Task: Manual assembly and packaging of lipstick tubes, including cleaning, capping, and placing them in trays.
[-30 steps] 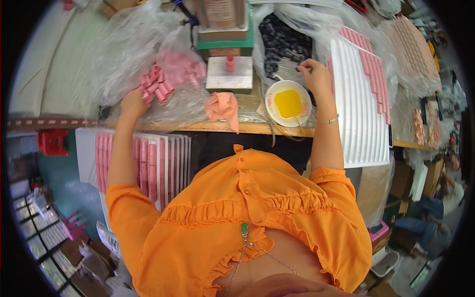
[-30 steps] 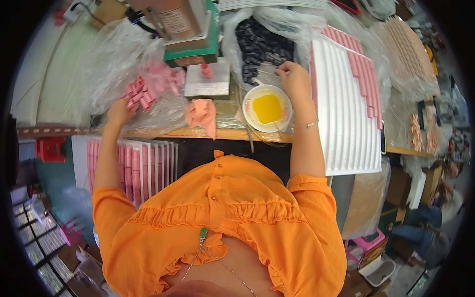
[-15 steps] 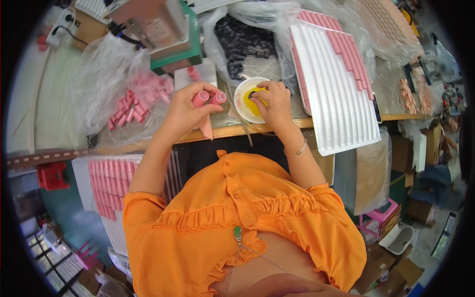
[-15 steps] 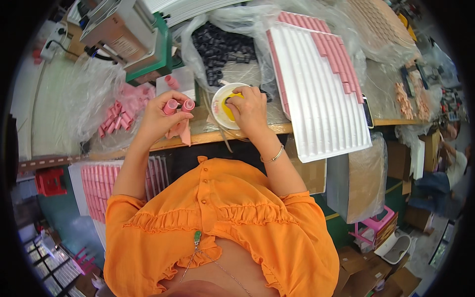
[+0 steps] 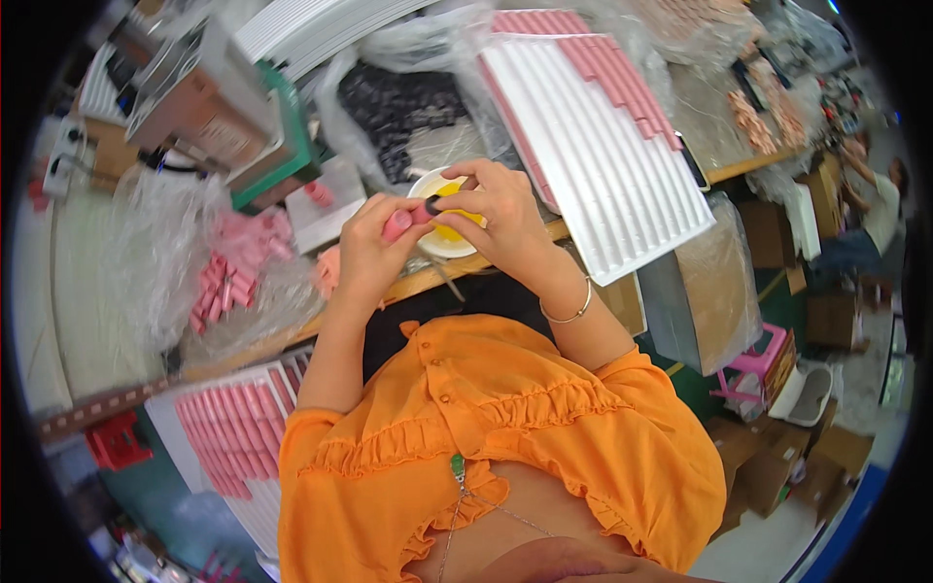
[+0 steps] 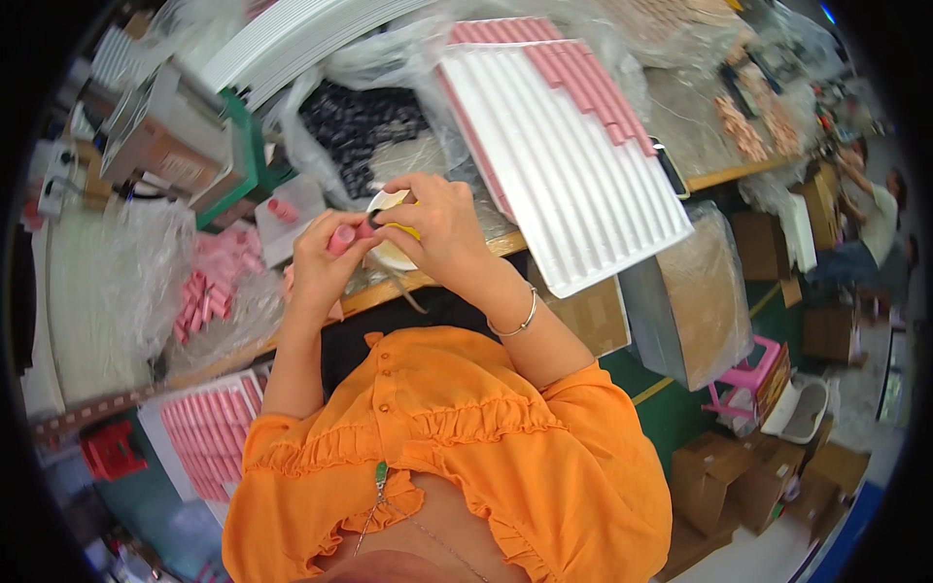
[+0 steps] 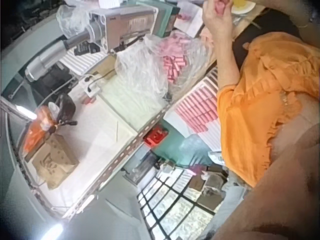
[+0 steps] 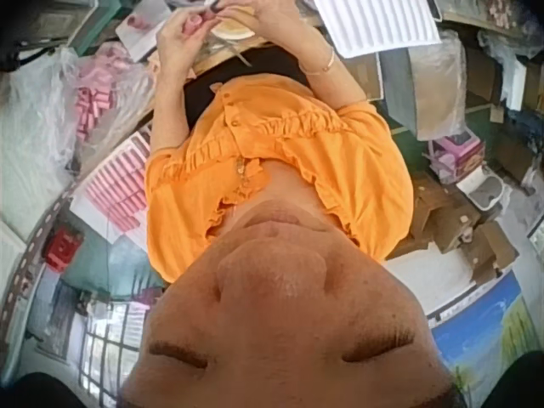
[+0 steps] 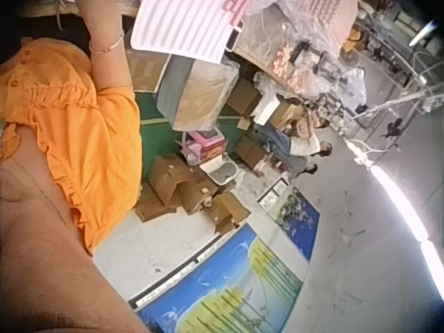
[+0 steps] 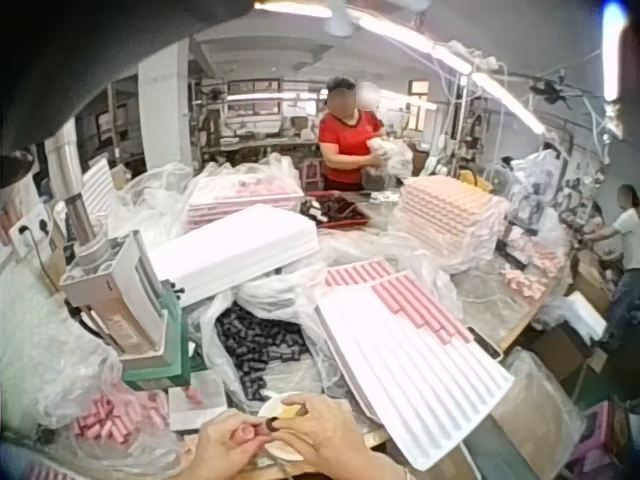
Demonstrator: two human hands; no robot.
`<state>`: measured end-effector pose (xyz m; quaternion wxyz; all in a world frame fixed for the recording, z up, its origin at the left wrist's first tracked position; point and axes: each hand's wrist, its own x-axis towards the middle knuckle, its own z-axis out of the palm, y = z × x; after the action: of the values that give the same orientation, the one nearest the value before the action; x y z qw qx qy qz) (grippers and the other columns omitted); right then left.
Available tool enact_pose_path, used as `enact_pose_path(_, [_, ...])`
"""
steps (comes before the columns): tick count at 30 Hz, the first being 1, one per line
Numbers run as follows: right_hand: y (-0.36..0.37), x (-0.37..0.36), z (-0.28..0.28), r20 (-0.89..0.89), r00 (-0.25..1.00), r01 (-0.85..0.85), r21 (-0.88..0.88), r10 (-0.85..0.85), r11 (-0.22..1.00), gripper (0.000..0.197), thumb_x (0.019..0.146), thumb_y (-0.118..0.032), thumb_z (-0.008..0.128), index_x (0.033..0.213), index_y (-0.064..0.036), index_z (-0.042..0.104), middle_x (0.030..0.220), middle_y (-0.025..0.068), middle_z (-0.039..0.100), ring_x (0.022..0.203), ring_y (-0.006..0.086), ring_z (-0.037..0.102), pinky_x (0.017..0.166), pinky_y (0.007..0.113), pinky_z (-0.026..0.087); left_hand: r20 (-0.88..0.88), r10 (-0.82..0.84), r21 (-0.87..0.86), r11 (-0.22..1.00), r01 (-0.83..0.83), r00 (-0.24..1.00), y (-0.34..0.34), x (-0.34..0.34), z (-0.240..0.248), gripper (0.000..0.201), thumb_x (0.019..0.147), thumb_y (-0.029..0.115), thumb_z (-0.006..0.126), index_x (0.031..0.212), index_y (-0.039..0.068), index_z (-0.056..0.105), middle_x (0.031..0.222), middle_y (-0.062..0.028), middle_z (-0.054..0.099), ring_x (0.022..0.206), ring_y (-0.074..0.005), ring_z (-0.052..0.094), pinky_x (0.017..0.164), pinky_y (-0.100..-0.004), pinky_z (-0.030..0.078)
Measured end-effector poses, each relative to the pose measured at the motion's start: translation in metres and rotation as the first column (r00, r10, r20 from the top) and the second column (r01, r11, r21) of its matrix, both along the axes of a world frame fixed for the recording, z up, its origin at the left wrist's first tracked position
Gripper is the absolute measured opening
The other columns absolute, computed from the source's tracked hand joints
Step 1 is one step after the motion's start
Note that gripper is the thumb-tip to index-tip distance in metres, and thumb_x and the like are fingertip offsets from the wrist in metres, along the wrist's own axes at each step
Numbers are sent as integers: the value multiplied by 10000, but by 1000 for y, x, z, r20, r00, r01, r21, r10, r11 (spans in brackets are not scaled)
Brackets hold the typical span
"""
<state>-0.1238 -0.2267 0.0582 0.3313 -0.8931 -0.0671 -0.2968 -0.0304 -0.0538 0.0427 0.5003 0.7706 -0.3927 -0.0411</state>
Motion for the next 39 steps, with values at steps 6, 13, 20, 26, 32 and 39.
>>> enact_pose_path(6, [-154,0,6,-182,756,650,99,-629,753,257,799,-255,767,977,-79,709,1050,150,667,807,256,665,719,366,520,-177,52,-57,996,-63,983,15,8,-26,271,756,4,746,1014,-2,666,860,-78,633,809,-169,621,753,-288,483])
enact_pose_path(13, [-290,-39,-58,-414,172,872,-358,-894,334,411,793,-390,755,1040,-69,686,1065,188,668,990,355,646,812,483,509,-502,74,10,997,-79,862,30,11,-20,281,816,22,721,1091,8,664,972,-41,655,867,-102,599,756,-217,477])
enact_pose_path(20, [-157,-24,13,-142,756,647,21,-638,762,290,836,-337,740,931,-69,682,786,82,699,708,265,657,660,390,496,-295,228,51,973,-223,928,39,14,-12,225,805,39,728,1018,14,657,951,-44,679,891,-105,604,809,-253,480])
enact_pose_path(26, [2,27,-1,-129,991,-25,-27,21,999,484,712,-176,810,1159,-95,644,868,25,682,743,196,589,701,323,453,-289,108,-17,993,-117,951,46,12,-1,232,803,-9,717,1023,12,647,961,-16,663,872,-93,592,782,-231,468])
enact_pose_path(32, [33,49,-14,-111,974,-204,-57,197,977,490,688,-183,825,1143,-87,674,857,37,666,747,205,566,721,329,423,-506,150,-88,971,-224,849,77,12,-9,194,825,-9,709,1009,-8,649,890,-39,675,758,-79,608,675,-216,487])
enact_pose_path(39, [59,55,-29,-162,920,-332,157,356,930,276,749,-110,770,994,-23,677,845,159,636,758,341,621,666,397,493,-542,111,-193,948,-251,833,84,15,-29,210,785,43,776,949,25,645,840,-12,656,713,-49,578,645,-197,474])
